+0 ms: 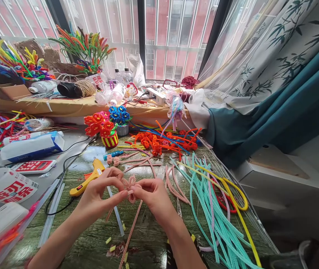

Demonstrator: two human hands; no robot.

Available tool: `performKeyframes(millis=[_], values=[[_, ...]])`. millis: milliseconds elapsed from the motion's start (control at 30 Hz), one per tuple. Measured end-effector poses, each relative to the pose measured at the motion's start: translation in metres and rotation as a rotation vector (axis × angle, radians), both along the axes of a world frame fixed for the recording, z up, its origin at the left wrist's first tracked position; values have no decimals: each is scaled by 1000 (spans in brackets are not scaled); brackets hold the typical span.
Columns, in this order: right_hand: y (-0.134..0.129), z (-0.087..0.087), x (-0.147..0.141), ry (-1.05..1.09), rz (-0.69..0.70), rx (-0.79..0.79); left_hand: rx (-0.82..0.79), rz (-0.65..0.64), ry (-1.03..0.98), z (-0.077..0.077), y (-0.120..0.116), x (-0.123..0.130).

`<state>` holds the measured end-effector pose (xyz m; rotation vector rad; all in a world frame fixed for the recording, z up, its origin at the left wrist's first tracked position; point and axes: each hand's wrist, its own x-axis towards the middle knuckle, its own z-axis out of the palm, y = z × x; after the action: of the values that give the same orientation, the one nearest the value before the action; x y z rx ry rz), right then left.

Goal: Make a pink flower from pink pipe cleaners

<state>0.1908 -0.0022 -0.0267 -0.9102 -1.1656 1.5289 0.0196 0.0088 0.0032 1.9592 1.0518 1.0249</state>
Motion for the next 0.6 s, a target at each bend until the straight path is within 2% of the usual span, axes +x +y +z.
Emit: performKeyframes(millis=[133, 600], values=[[0, 2, 0, 6, -1, 3, 96, 93, 98, 1, 0, 1], [-1, -1, -2, 43, -5, 5, 146, 141, 142, -2, 3, -1]])
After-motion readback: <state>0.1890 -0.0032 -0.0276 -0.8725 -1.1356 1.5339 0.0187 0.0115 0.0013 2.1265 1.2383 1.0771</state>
